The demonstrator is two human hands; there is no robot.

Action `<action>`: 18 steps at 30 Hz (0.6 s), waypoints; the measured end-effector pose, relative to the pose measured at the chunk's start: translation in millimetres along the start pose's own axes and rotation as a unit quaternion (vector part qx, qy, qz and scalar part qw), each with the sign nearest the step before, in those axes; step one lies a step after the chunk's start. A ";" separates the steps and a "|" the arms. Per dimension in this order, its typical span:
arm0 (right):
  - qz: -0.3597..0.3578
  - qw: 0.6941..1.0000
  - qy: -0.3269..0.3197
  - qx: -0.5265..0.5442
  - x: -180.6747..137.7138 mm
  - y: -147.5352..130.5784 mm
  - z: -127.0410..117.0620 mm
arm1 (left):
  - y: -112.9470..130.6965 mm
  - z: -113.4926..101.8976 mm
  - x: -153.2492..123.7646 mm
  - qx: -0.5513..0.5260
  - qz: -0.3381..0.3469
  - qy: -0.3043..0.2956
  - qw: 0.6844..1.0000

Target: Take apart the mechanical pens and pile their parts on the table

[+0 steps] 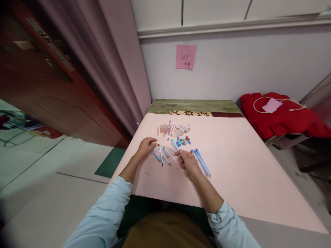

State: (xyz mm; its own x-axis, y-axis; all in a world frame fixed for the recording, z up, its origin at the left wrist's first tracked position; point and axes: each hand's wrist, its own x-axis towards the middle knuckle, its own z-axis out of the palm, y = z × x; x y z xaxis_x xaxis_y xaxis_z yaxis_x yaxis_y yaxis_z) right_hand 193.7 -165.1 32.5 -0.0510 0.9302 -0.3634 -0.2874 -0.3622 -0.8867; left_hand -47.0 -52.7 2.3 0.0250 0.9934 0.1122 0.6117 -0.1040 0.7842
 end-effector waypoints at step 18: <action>0.058 0.992 -0.083 0.072 11.7 -1.8 39.5 | 75.1 12.2 -60.8 -0.502 -0.147 -0.117 0.844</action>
State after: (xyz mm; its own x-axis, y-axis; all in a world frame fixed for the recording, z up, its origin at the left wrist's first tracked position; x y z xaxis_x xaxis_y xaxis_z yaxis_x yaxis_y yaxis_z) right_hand 155.8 -151.2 41.2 -0.2456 0.8840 -0.3978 -0.4035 -0.4664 -0.7872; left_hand 7.1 -120.4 46.9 0.2165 0.9536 -0.2092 -0.3562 0.2767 0.8925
